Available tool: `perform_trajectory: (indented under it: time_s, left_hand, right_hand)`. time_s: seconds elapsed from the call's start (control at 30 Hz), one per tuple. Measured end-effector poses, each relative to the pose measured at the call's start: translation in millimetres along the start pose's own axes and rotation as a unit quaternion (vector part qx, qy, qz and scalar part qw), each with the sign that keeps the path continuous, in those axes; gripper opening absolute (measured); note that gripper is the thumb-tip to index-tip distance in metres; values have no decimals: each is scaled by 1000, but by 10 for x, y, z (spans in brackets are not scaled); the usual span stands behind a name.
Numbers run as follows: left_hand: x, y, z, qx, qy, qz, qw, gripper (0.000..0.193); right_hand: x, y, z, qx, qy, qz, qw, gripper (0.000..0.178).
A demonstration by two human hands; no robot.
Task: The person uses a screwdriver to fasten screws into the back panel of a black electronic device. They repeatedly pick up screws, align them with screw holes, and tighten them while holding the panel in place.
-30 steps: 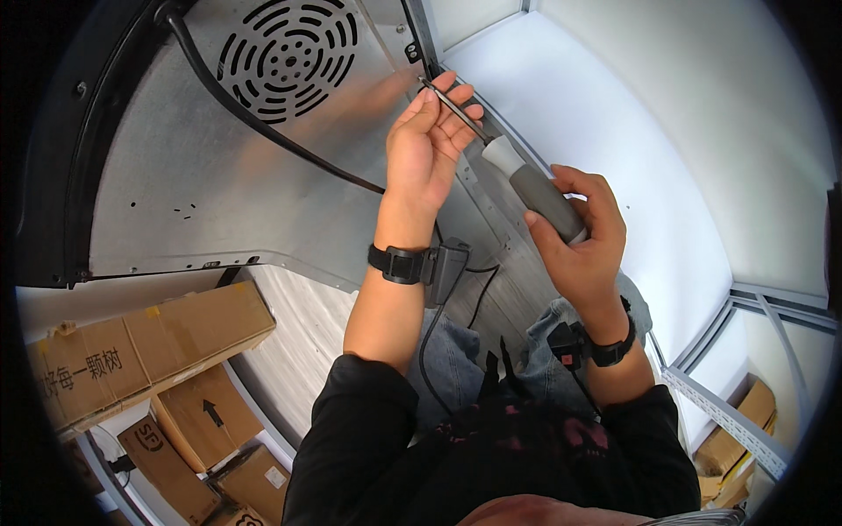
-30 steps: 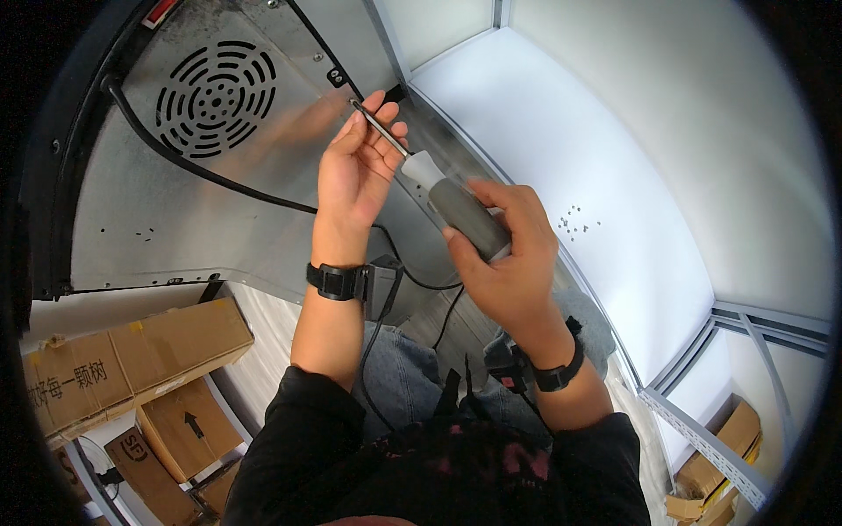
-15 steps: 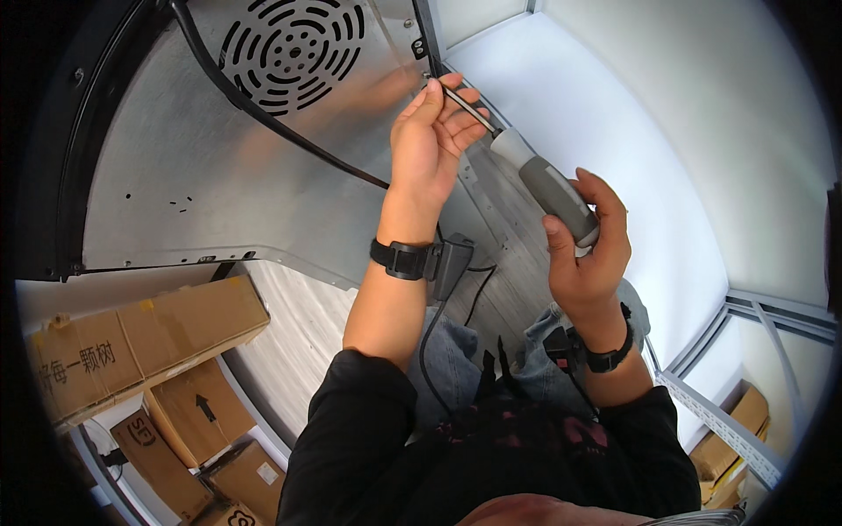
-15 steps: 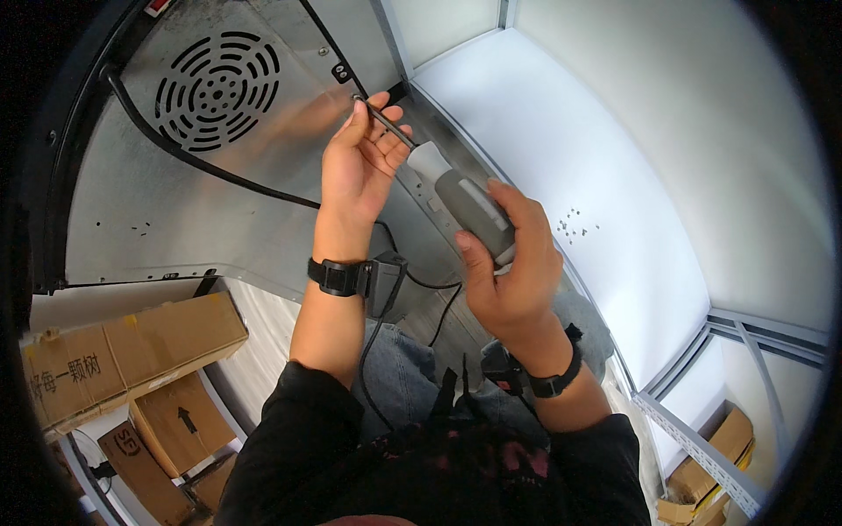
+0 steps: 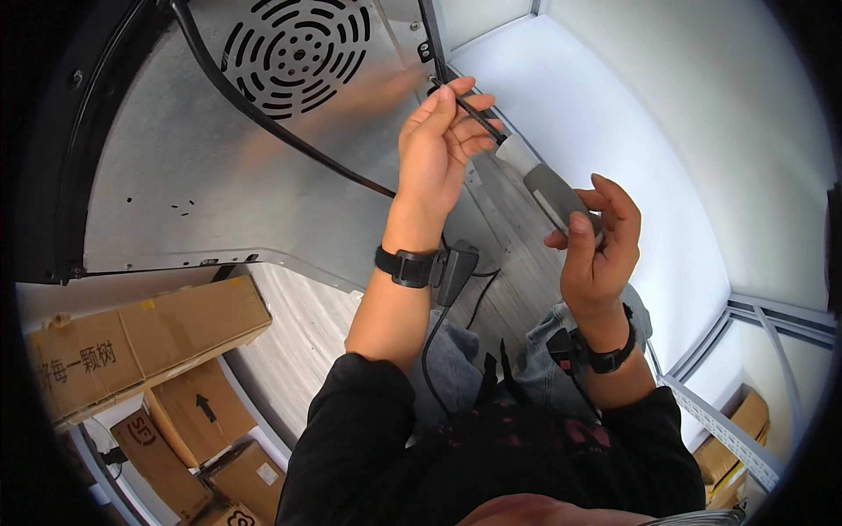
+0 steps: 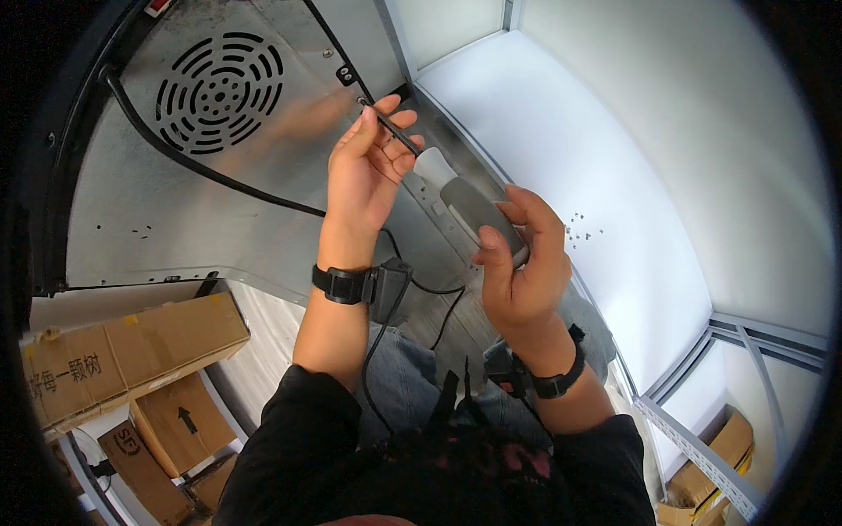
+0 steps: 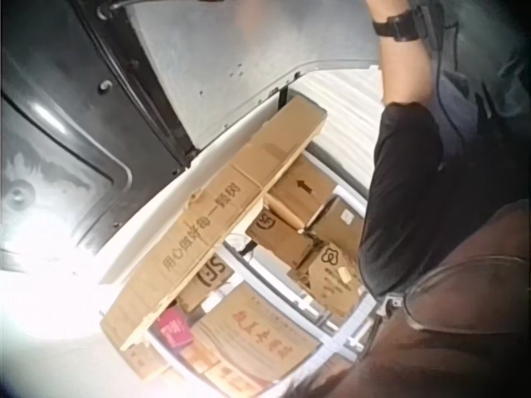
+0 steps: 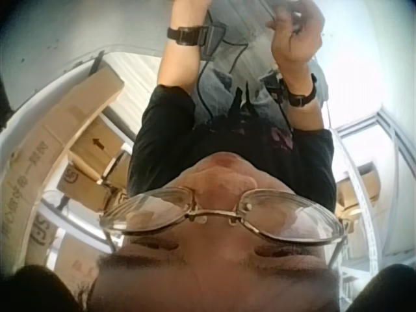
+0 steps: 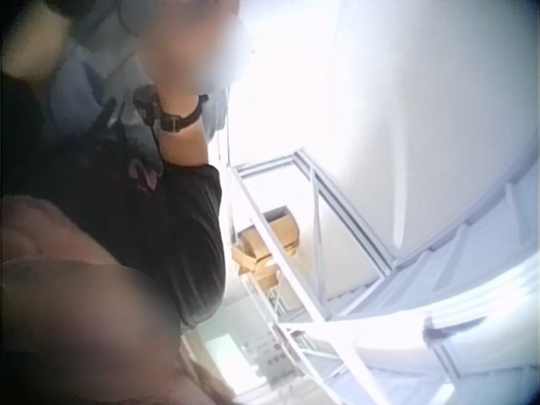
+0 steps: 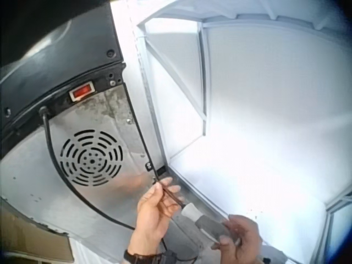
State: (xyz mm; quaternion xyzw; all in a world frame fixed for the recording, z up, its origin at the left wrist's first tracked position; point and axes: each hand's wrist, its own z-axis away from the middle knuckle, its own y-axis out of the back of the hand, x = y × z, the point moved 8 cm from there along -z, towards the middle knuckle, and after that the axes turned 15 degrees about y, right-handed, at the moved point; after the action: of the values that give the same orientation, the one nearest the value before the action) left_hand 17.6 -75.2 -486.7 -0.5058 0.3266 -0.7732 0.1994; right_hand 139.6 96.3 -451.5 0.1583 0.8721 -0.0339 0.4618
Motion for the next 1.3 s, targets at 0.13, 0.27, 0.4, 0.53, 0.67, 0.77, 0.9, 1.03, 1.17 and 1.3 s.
perform_trajectory:
  time_s: [0.13,0.27,0.4,0.53,0.67,0.77,0.9,1.03,1.17,1.3]
  left_hand:
    - [-16,52,10,10,-13,-29,999,18]
    - [-51,162,-62,13,-13,-38,999,18]
    - [-68,164,-99,-24,-1,-13,1000,19]
    - [-31,-3,-15,-20,-2,-5,1000,22]
    - [-36,-22,-2,-16,-17,-18,1000,22]
    - [-53,59,-51,-15,-20,-27,999,21]
    - [-74,56,-62,-10,-15,-24,1000,19]
    - [-9,11,10,-24,-22,-21,999,18]
    - [-14,115,-32,-1,-49,-54,997,17]
    - [-52,161,-12,55,-47,-60,996,18]
  right_hand:
    - [40,-42,-15,-106,5,43,993,42]
    - [-240,-155,-146,-114,133,99,980,49]
    - [-186,-80,-82,-72,182,107,975,52]
    - [-3,-34,-27,-90,-1,55,994,49]
    - [-87,-64,-86,-114,105,90,984,47]
    - [-248,-93,-137,-63,218,119,967,47]
    - [-121,-29,-105,-55,121,76,988,46]
    - [54,-44,-75,-136,-32,43,989,47]
    - [9,-124,-68,-161,33,5,986,50]
    - [-87,-151,-119,-107,95,83,986,49]
